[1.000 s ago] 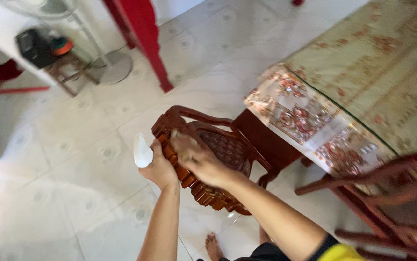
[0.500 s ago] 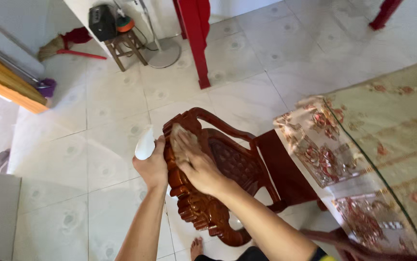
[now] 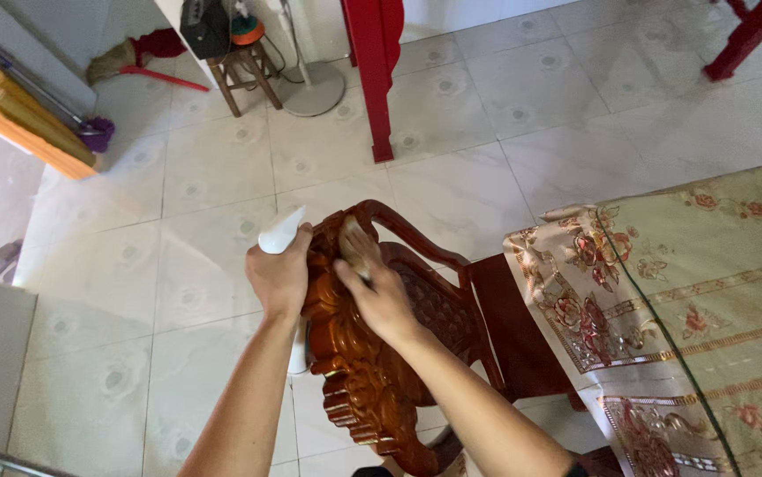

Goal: The person sprays cleaning liquid from a spray bottle onto ornate carved wooden chair backs and wipes them with a cloth, moving around a dining table to clean several chairs one at a time.

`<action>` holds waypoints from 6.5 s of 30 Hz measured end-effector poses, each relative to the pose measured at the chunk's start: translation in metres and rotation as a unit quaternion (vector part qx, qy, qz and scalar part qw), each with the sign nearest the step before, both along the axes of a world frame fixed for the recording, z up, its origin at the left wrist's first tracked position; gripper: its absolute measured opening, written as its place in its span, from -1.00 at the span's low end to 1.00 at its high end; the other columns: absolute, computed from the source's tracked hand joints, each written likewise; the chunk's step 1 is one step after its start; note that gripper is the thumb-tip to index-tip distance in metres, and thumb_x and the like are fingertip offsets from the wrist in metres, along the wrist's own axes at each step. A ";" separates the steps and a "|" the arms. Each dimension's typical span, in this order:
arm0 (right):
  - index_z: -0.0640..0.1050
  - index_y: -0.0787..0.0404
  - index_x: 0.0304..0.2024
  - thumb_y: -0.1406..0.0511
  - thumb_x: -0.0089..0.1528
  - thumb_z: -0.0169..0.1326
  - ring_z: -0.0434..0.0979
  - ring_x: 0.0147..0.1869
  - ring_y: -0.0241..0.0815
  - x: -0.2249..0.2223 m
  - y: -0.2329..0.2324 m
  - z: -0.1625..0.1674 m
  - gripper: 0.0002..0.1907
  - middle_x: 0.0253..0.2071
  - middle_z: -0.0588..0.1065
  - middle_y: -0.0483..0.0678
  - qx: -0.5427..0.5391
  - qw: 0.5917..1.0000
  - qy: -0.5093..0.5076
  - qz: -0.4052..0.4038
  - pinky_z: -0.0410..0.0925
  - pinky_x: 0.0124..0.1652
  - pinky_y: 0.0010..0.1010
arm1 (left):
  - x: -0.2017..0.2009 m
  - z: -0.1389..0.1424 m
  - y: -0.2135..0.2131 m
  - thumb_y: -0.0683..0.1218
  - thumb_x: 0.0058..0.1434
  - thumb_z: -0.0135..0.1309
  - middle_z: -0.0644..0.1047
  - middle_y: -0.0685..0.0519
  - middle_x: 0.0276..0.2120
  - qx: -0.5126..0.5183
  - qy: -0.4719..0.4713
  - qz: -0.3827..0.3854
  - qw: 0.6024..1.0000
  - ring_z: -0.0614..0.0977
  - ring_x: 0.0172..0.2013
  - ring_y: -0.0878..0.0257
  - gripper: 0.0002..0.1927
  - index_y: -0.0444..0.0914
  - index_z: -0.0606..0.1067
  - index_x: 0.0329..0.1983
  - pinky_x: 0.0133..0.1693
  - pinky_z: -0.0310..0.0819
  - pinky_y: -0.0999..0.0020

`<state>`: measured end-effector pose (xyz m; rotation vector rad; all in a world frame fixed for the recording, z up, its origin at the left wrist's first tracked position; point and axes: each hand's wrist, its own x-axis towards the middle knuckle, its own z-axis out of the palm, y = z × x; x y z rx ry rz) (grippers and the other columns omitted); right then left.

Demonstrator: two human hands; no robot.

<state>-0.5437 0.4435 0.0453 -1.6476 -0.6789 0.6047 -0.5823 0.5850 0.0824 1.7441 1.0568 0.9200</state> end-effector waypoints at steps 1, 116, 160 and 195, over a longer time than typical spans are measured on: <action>0.12 -0.01 0.50 0.08 0.36 -0.11 0.19 0.53 0.10 -0.001 -0.002 0.001 -0.33 0.62 -0.03 -0.06 0.011 1.000 -0.014 -0.002 0.03 0.42 0.07 | 0.001 0.001 0.002 0.00 0.13 0.28 0.64 0.03 -0.48 0.020 0.019 -0.010 1.000 0.63 -0.43 0.27 -0.71 -0.35 0.63 -0.33 -0.26 0.47 0.31; -0.25 0.29 0.51 0.35 0.42 -0.40 -0.50 0.66 0.07 0.042 0.030 -0.002 -0.35 0.59 -0.47 0.17 0.010 0.988 -0.074 0.138 -0.33 0.50 -0.18 | -0.004 0.011 0.039 0.14 0.20 0.24 0.49 -0.02 -0.62 -0.034 0.071 -0.029 0.996 0.46 -0.53 0.20 -0.55 -0.36 0.51 -0.44 -0.34 0.42 0.20; 0.09 0.37 0.39 -0.04 0.40 -0.26 -0.09 0.60 0.09 -0.086 -0.027 -0.045 -0.27 0.49 -0.02 0.23 -0.046 0.998 0.042 -0.024 -0.13 0.46 -0.14 | -0.064 -0.009 -0.015 -0.03 0.28 0.16 0.57 0.04 -0.43 -0.015 -0.116 -0.029 0.993 0.58 -0.42 0.20 -0.78 -0.30 0.49 -0.22 -0.30 0.47 0.26; 0.37 0.19 0.36 0.00 0.43 -0.40 0.09 0.55 0.02 0.137 0.066 -0.191 -0.37 0.46 0.22 0.08 -0.075 0.994 -0.041 0.063 -0.05 0.44 -0.12 | 0.004 -0.017 0.022 0.03 0.18 0.20 0.52 0.01 -0.63 -0.026 0.185 0.117 0.975 0.52 -0.56 0.27 -0.70 -0.31 0.51 -0.42 -0.41 0.43 0.24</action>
